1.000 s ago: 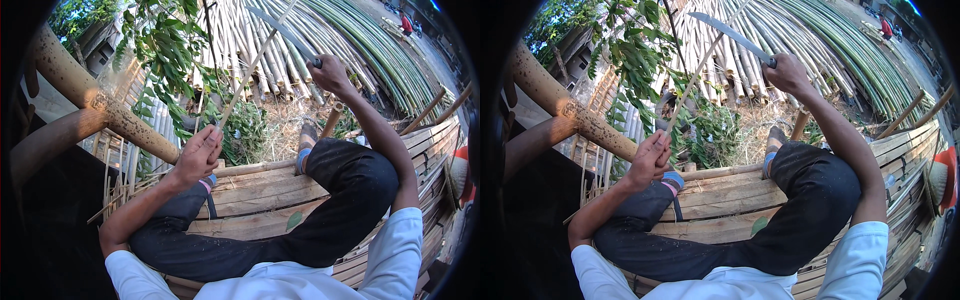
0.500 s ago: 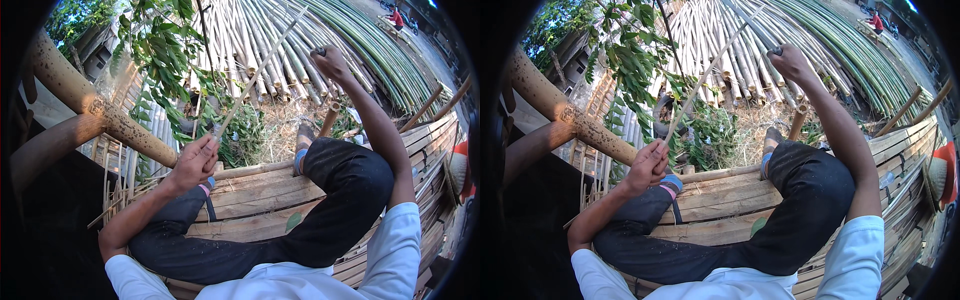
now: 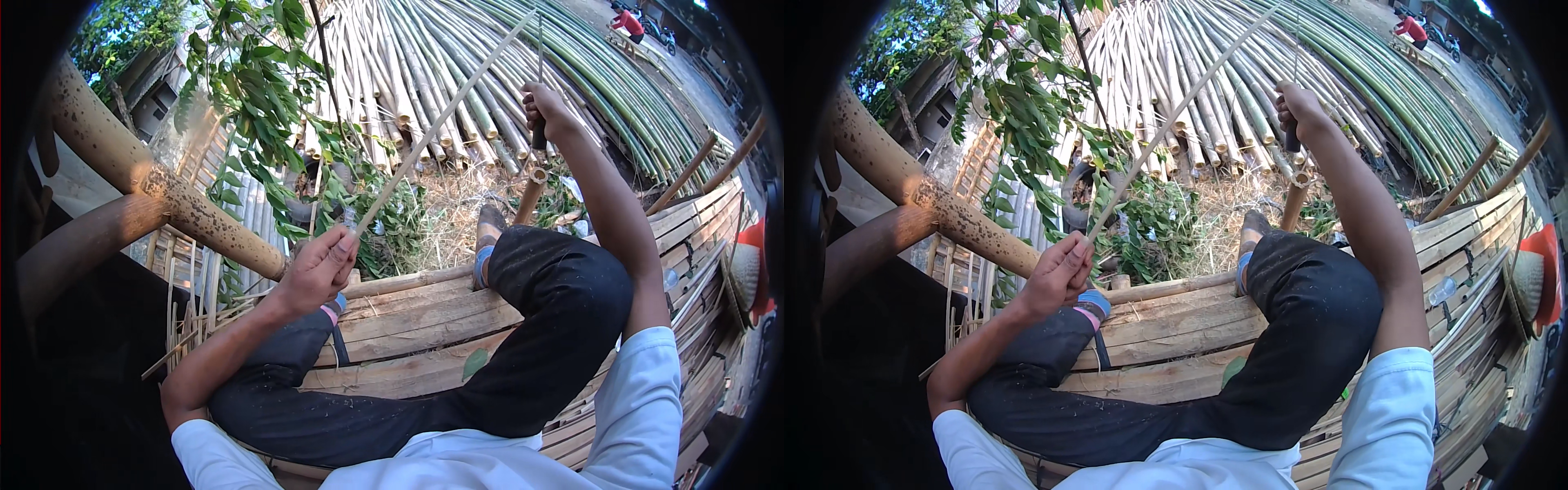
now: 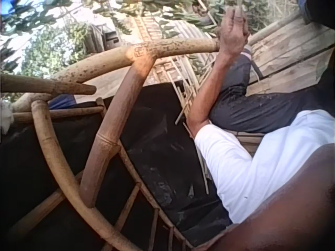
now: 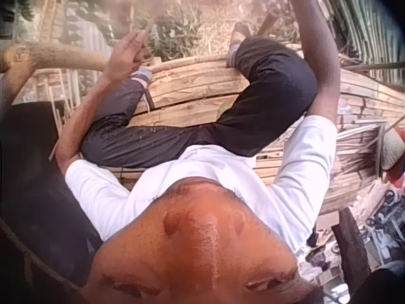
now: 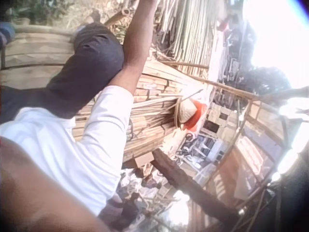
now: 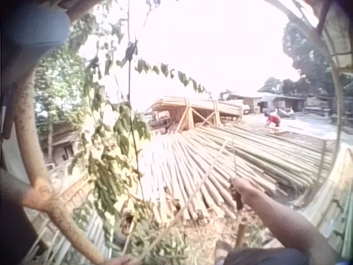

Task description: The person whittles and thins a bamboo stick using a machete while seated on a bamboo platform.

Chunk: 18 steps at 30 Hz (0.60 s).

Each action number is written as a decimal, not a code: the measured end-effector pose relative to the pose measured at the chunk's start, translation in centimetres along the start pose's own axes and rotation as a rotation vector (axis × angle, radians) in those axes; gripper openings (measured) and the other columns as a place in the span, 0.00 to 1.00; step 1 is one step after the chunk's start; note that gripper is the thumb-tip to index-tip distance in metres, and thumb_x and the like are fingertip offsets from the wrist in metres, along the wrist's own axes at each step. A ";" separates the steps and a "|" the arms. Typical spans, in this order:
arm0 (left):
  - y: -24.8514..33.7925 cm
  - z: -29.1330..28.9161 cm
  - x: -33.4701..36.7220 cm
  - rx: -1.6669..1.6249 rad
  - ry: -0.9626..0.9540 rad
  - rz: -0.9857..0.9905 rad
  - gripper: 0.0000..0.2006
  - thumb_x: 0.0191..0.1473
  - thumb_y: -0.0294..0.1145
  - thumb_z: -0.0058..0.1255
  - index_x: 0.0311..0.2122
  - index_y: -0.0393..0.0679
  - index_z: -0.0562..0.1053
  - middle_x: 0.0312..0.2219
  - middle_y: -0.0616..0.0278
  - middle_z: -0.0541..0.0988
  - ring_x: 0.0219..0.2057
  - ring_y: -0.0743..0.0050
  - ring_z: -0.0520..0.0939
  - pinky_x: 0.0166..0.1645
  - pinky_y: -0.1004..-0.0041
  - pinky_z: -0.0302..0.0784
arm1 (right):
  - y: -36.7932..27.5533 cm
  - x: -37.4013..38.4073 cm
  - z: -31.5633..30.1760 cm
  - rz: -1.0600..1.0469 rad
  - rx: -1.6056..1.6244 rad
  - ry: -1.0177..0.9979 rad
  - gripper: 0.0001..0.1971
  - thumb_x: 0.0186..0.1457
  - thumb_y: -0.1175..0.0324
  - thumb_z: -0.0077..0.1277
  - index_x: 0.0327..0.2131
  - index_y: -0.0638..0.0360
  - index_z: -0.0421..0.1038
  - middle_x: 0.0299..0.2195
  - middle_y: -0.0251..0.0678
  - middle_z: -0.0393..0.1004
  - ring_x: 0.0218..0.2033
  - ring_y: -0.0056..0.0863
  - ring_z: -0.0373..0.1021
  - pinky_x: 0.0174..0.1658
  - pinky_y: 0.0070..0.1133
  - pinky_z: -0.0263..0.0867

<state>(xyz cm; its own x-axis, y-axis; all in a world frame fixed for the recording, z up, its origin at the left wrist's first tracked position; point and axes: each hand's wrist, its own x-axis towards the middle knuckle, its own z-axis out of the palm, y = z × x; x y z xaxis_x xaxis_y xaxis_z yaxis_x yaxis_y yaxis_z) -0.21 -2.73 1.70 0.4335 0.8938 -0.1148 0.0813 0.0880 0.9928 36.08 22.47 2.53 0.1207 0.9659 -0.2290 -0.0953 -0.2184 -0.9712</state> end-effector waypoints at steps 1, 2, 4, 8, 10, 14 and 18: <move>0.1 0.1 0.2 -0.016 0.007 0.002 0.13 0.64 0.41 0.32 0.31 0.45 0.61 0.13 0.75 0.55 0.10 0.90 0.50 0.14 0.83 0.46 | 0.6 0.3 -0.2 -0.002 -0.002 -0.001 0.12 0.53 0.63 0.46 0.21 0.56 0.62 0.12 0.21 0.57 0.10 0.10 0.53 0.15 0.16 0.51; 0.1 0.1 0.3 -0.021 0.010 0.004 0.13 0.64 0.41 0.32 0.31 0.45 0.61 0.13 0.75 0.55 0.10 0.90 0.50 0.14 0.83 0.46 | 1.2 -0.4 -0.1 0.030 -0.053 -0.034 0.12 0.52 0.63 0.47 0.20 0.54 0.60 0.11 0.20 0.55 0.10 0.10 0.52 0.14 0.16 0.50; 0.1 0.1 0.7 -0.066 0.150 -0.039 0.13 0.64 0.41 0.32 0.31 0.45 0.61 0.14 0.75 0.55 0.11 0.90 0.52 0.15 0.83 0.46 | 2.6 -0.5 0.2 -0.023 -0.372 -0.052 0.12 0.50 0.62 0.49 0.20 0.56 0.63 0.12 0.22 0.57 0.09 0.13 0.53 0.13 0.17 0.51; 0.1 -0.4 0.6 0.115 0.218 -0.016 0.13 0.64 0.42 0.33 0.33 0.44 0.63 0.15 0.75 0.58 0.16 0.90 0.55 0.19 0.84 0.49 | 2.1 -3.6 3.0 -0.533 -1.623 0.020 0.08 0.42 0.67 0.50 0.25 0.60 0.74 0.19 0.38 0.73 0.21 0.28 0.72 0.27 0.28 0.67; -0.5 -0.8 0.9 0.191 0.251 -0.029 0.13 0.64 0.42 0.34 0.33 0.44 0.64 0.16 0.75 0.59 0.16 0.90 0.56 0.20 0.83 0.51 | 1.6 -4.5 4.0 -0.621 -1.687 0.007 0.07 0.42 0.67 0.50 0.25 0.59 0.74 0.19 0.36 0.73 0.21 0.28 0.72 0.26 0.28 0.67; -2.5 -2.1 1.4 0.378 0.350 -0.104 0.13 0.63 0.41 0.36 0.33 0.42 0.65 0.17 0.73 0.62 0.19 0.88 0.60 0.22 0.80 0.56 | 0.3 -5.6 5.6 -0.682 -1.691 -0.009 0.07 0.42 0.66 0.52 0.23 0.58 0.74 0.16 0.33 0.71 0.19 0.27 0.70 0.24 0.27 0.66; -4.8 -5.1 1.3 0.382 0.516 -0.227 0.13 0.63 0.39 0.36 0.32 0.41 0.65 0.17 0.71 0.63 0.18 0.86 0.61 0.23 0.78 0.58 | -0.9 -5.8 5.5 -0.682 -1.604 -0.052 0.09 0.43 0.62 0.52 0.25 0.57 0.75 0.15 0.35 0.70 0.17 0.30 0.69 0.25 0.29 0.64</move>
<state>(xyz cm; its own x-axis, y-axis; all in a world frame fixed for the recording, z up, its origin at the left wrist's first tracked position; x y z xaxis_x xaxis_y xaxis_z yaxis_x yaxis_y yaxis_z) -4.62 0.21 -2.99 -0.1080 0.9752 -0.1933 0.4717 0.2215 0.8535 30.02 17.87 5.04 -0.3133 0.9316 0.1844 0.9485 0.3166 0.0120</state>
